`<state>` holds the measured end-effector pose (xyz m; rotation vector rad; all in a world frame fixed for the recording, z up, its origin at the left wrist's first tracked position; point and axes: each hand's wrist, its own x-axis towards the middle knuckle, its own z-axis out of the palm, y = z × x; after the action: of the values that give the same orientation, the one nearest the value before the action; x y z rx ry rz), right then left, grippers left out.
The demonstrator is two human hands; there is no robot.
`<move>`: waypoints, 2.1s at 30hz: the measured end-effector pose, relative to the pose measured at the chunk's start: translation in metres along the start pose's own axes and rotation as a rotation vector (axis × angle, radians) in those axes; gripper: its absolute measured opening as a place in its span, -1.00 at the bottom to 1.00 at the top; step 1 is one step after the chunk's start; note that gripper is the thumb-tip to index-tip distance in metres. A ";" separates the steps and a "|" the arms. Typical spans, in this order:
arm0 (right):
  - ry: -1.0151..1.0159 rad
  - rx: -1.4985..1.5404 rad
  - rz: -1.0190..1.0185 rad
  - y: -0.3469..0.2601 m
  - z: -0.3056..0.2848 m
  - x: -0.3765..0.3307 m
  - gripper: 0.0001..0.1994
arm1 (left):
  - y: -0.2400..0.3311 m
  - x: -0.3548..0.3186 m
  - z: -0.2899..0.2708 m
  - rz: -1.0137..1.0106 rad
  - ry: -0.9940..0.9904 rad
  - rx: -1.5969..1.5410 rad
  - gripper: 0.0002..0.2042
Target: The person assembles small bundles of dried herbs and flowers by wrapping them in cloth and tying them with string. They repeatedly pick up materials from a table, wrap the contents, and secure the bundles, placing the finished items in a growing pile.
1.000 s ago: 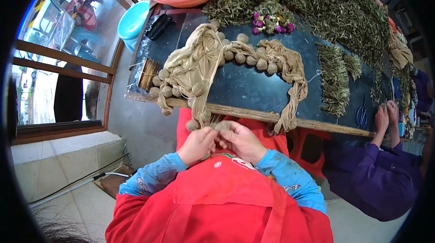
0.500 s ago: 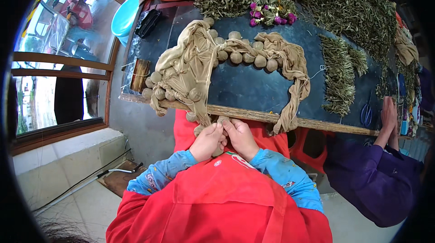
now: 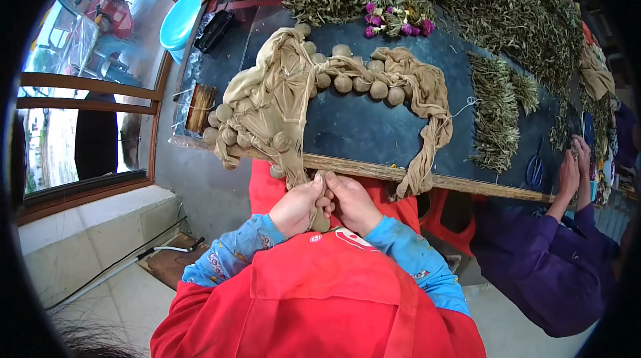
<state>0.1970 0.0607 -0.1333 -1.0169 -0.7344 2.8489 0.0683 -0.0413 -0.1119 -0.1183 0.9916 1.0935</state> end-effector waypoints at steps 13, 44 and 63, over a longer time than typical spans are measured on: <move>-0.053 0.027 0.021 0.000 -0.004 0.005 -0.65 | -0.005 0.007 0.002 0.052 0.028 -0.163 -0.63; 0.025 -0.214 -0.168 -0.001 0.002 -0.006 -0.64 | -0.011 0.011 -0.005 0.053 0.064 0.248 -0.64; -0.018 0.071 0.016 0.003 -0.008 -0.002 -0.65 | -0.010 0.009 0.004 0.039 0.004 -0.196 -0.65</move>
<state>0.2040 0.0615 -0.1387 -0.9937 -0.6235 2.8788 0.0792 -0.0380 -0.1192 -0.2607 0.8914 1.2259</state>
